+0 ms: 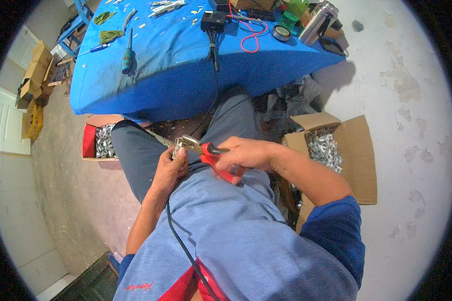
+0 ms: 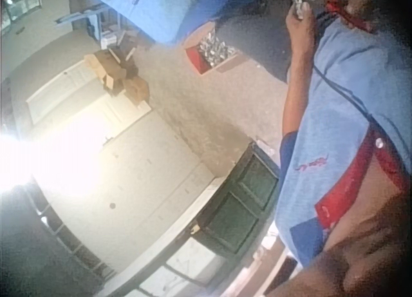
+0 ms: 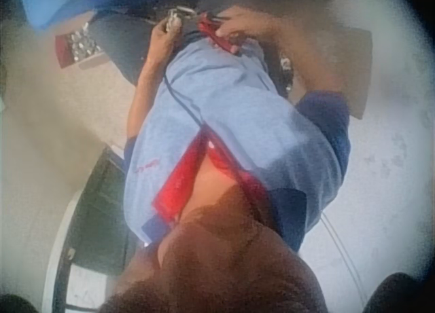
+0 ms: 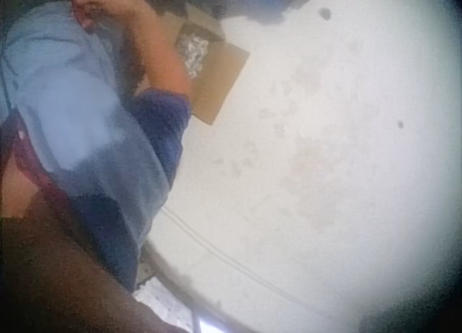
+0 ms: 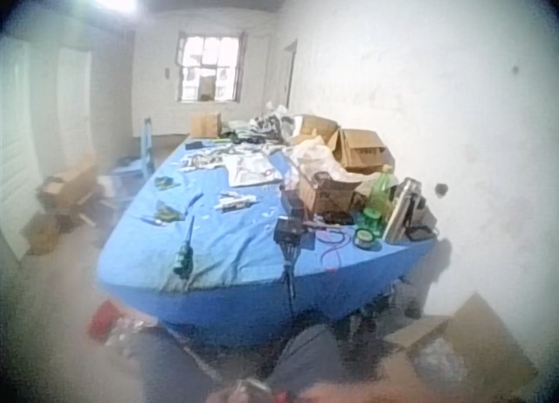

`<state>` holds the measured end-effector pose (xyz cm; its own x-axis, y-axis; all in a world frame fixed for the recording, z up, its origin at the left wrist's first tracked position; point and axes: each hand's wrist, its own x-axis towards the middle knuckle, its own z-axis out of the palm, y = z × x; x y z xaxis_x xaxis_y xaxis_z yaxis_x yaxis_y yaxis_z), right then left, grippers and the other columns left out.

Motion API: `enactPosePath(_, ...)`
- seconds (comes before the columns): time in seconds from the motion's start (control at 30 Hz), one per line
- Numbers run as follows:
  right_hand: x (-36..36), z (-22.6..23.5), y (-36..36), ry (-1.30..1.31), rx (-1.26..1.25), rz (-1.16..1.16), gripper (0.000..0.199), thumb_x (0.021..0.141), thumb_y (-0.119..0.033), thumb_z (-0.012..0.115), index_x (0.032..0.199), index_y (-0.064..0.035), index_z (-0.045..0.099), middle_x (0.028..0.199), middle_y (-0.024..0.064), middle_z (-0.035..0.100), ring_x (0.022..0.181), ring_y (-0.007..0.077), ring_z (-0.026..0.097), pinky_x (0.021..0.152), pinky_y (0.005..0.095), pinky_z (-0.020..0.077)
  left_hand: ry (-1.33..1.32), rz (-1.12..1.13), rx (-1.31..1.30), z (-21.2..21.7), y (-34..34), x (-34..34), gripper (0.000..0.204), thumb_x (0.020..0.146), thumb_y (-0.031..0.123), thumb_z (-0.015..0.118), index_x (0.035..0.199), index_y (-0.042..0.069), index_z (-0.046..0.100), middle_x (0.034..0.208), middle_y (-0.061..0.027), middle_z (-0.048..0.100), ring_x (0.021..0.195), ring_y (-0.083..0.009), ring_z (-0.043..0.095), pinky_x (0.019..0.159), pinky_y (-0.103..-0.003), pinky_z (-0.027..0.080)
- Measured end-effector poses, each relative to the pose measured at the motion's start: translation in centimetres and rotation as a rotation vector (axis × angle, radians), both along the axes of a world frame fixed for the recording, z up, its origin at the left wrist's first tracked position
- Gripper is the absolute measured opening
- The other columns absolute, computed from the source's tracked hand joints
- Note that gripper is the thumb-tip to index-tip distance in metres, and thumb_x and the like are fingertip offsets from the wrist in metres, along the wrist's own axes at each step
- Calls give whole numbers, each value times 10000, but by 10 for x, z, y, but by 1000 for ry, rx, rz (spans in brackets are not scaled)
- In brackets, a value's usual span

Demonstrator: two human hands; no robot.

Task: The person uses a screwdriver to tighten components on a small metal housing, fits a circular piece into the end by hand, and uses pliers to secure parts. They pick up and handle additional metal components and wires from a table.

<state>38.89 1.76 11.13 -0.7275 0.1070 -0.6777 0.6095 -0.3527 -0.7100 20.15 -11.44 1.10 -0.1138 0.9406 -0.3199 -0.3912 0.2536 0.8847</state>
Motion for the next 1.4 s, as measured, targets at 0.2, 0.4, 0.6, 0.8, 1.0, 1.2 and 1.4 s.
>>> enactPosePath(0.2,-7,1,1,-21,66,99,283,832,-189,584,1037,1,625,904,65,633,773,121,604,606,264,525,28,6,15,-3,0,1,417,888,475,642,907,75,526,626,64,416,519,-41,351,464,-209,272)
enactPosePath(0.4,-9,-10,-4,55,101,73,179,803,-207,603,829,-37,554,726,38,536,622,125,535,552,277,449,38,18,23,8,2,4,429,887,475,645,929,61,542,635,71,422,524,-31,348,466,-209,268)
enactPosePath(0.6,-11,-16,6,110,385,277,231,740,-245,601,832,-41,541,735,23,524,684,104,484,594,280,390,100,26,58,4,1,5,438,887,460,643,998,40,586,727,54,485,609,-39,393,535,-219,314)
enactPosePath(0.8,-6,-28,7,148,117,145,268,738,-229,617,901,-24,559,808,7,548,758,118,506,660,289,408,118,-22,-13,4,-2,-1,395,919,374,619,1089,17,639,925,-17,626,820,-80,523,746,-242,439)
enactPosePath(1.0,-13,-14,-1,120,403,258,260,771,-137,583,994,-6,556,909,95,625,850,195,589,751,333,462,175,-15,14,6,-3,2,401,921,375,614,1074,5,635,933,-23,630,833,-85,528,762,-247,444)
enactPosePath(1.2,-8,-51,-14,190,1082,325,489,726,-20,523,1210,-12,447,996,222,590,934,433,568,824,443,469,124,-56,-67,6,-6,1,446,918,426,603,1041,-2,626,855,-8,602,765,-68,502,674,-240,426)
enactPosePath(1.4,-15,-41,-8,144,998,56,598,723,25,500,1314,-4,416,1041,142,587,950,259,595,884,361,473,69,22,24,6,-8,2,450,904,470,611,958,25,583,701,39,498,603,-48,410,528,-225,336)
